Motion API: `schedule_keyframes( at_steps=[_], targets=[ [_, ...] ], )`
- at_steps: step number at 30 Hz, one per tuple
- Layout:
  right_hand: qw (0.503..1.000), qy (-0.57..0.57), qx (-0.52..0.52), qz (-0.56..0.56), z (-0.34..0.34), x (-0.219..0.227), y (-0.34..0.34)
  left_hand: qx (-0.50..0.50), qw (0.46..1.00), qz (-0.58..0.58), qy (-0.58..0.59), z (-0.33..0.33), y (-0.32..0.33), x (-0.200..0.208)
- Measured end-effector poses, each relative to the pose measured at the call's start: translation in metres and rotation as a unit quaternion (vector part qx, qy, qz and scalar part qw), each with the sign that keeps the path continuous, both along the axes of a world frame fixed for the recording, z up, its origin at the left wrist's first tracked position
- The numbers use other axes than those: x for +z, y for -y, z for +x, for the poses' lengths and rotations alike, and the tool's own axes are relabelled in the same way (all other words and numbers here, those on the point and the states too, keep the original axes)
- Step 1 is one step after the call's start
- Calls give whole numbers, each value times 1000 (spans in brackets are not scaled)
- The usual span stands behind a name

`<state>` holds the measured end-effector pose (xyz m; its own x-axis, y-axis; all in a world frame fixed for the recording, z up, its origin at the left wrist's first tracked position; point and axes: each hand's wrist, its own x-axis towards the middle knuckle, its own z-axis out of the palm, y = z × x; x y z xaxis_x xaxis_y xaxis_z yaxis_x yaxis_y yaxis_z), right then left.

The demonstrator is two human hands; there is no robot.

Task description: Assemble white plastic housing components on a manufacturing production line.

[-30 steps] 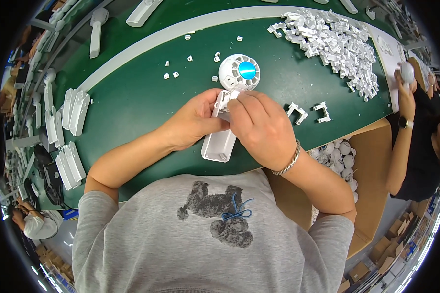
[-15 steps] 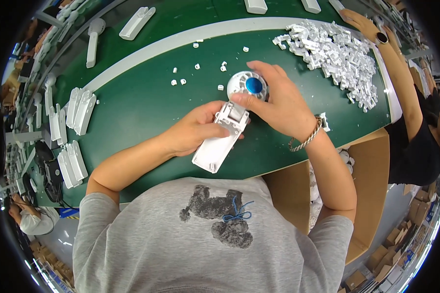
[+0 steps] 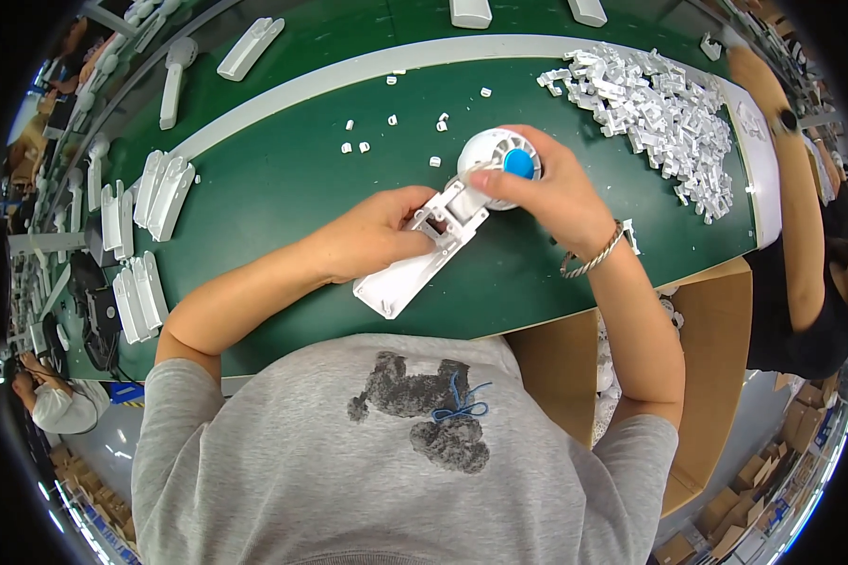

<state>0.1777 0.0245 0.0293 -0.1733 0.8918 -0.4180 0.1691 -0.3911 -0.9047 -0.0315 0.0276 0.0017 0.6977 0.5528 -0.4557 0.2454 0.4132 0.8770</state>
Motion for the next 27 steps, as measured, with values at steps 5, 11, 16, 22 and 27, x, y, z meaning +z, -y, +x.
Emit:
schedule_keyframes(
  at_steps=[5,11,16,22,27],
  targets=[
    [998,-45,-49,-9,5,2,3,-53,989,118,-68,2,-6,14],
    [993,-54,-109,9,16,1,8,-72,951,298,-41,9,-19,8],
    [987,-72,-141,33,28,3,12,-117,932,338,-56,13,-31,7],
    [976,-108,-179,60,32,-1,21,-108,869,482,-35,17,-35,8],
    [984,-95,-136,60,33,3,24,-61,873,482,-38,23,-30,37]
  ],
)
